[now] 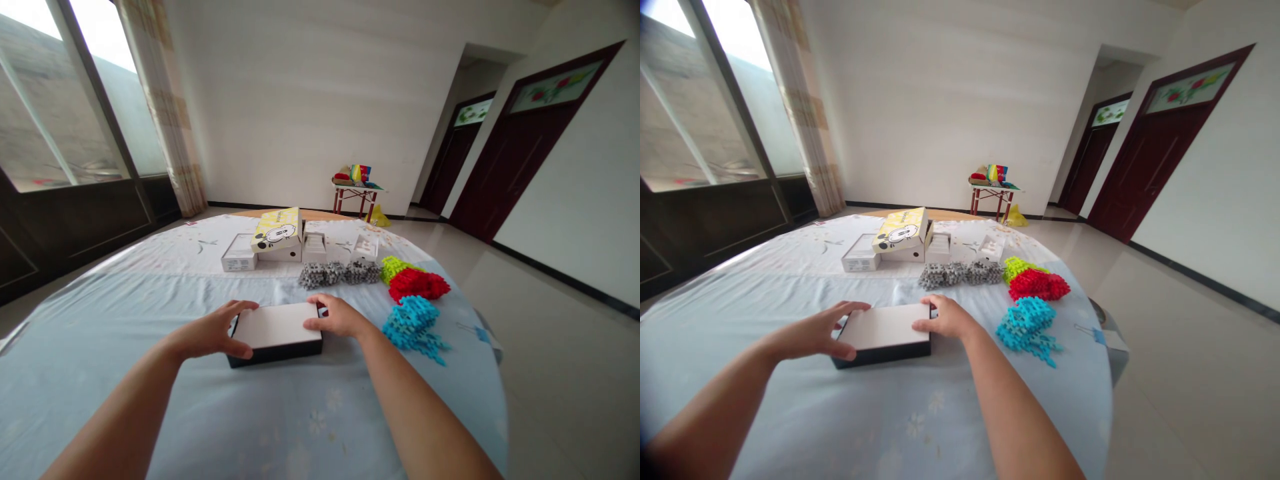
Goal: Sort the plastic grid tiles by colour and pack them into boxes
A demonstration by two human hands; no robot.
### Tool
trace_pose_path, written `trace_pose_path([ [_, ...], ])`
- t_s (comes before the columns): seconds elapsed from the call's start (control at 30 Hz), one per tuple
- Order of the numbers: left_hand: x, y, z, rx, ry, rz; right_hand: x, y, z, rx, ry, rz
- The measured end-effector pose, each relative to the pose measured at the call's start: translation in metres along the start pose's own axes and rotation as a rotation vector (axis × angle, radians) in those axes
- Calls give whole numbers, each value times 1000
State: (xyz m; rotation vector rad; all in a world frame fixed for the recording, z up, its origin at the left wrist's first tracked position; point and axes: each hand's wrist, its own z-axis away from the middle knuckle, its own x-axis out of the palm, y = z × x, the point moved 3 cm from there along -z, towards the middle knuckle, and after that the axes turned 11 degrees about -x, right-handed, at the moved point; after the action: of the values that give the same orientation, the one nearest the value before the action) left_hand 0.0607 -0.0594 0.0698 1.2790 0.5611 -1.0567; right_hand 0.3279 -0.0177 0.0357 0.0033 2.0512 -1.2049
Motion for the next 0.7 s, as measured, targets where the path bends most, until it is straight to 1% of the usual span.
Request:
trace_pose_path([
  [0.13, -2, -2, 0, 6, 9, 32, -3, -5, 0, 8, -2, 14],
  [0.2, -3, -3, -2, 24, 35, 105, -7, -12, 0, 1, -9, 40],
  [0.23, -4, -5, -5, 29, 69, 159, -9, -17, 1, -11, -30, 60],
  [0.3, -6, -13, -13, 6, 192, 278, -12, -28, 3, -44, -111, 114],
  [0.4, -4, -35, -28, -83, 429, 441, -12, -40, 7, -50, -251, 198],
  [0.47, 0, -49, -36, -117, 515, 545, -11, -44, 10, -37, -306, 241],
  [0.57, 8, -60, -41, -157, 559, 590, -8, -46, 11, -46, -364, 304],
  [0.7, 13, -61, -40, -199, 553, 501, -7, -43, 6, -45, -395, 396],
])
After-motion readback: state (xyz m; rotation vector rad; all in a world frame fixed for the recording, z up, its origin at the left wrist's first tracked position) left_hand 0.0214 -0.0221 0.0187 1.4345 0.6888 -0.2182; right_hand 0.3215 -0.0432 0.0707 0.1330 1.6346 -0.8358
